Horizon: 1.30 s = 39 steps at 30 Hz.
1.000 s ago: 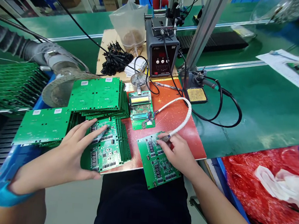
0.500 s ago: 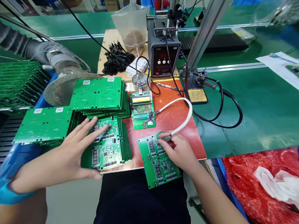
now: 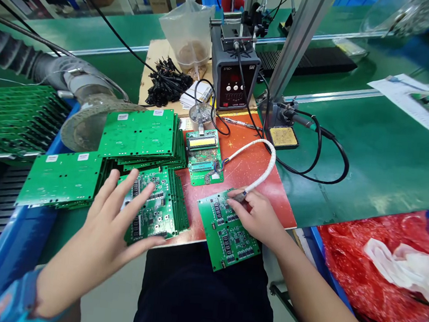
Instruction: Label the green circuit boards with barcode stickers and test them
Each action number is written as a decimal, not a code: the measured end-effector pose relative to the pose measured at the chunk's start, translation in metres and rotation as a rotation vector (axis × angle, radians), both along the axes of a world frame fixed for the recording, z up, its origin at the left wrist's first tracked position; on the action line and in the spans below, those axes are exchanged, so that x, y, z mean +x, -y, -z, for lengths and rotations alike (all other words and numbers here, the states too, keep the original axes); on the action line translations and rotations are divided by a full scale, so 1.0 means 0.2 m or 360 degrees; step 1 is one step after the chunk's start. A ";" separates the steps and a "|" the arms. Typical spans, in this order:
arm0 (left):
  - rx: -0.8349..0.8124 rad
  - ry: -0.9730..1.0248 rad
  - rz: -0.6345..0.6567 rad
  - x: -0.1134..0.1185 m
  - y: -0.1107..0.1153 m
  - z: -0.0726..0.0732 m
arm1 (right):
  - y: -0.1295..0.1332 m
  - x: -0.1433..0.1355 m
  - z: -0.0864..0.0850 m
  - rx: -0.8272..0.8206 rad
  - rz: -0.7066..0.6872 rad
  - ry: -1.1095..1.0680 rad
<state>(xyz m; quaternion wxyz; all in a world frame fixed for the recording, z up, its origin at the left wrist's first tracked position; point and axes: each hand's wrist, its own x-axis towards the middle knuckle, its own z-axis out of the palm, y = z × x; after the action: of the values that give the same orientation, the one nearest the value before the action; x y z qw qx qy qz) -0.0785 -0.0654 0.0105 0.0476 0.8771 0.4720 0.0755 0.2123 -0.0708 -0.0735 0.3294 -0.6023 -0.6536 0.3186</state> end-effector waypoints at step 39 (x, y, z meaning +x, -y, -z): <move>-0.0471 0.0348 0.0640 0.44 0.19 0.35 | 0.07 0.07 -0.02 -0.0235 0.0128 -0.0618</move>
<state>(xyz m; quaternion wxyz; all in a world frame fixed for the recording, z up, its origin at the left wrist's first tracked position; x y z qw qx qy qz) 0.0091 -0.1028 -0.0598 0.2400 0.9234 0.2862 0.0889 0.2257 -0.0841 -0.0692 0.4165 -0.5776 -0.5282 0.4624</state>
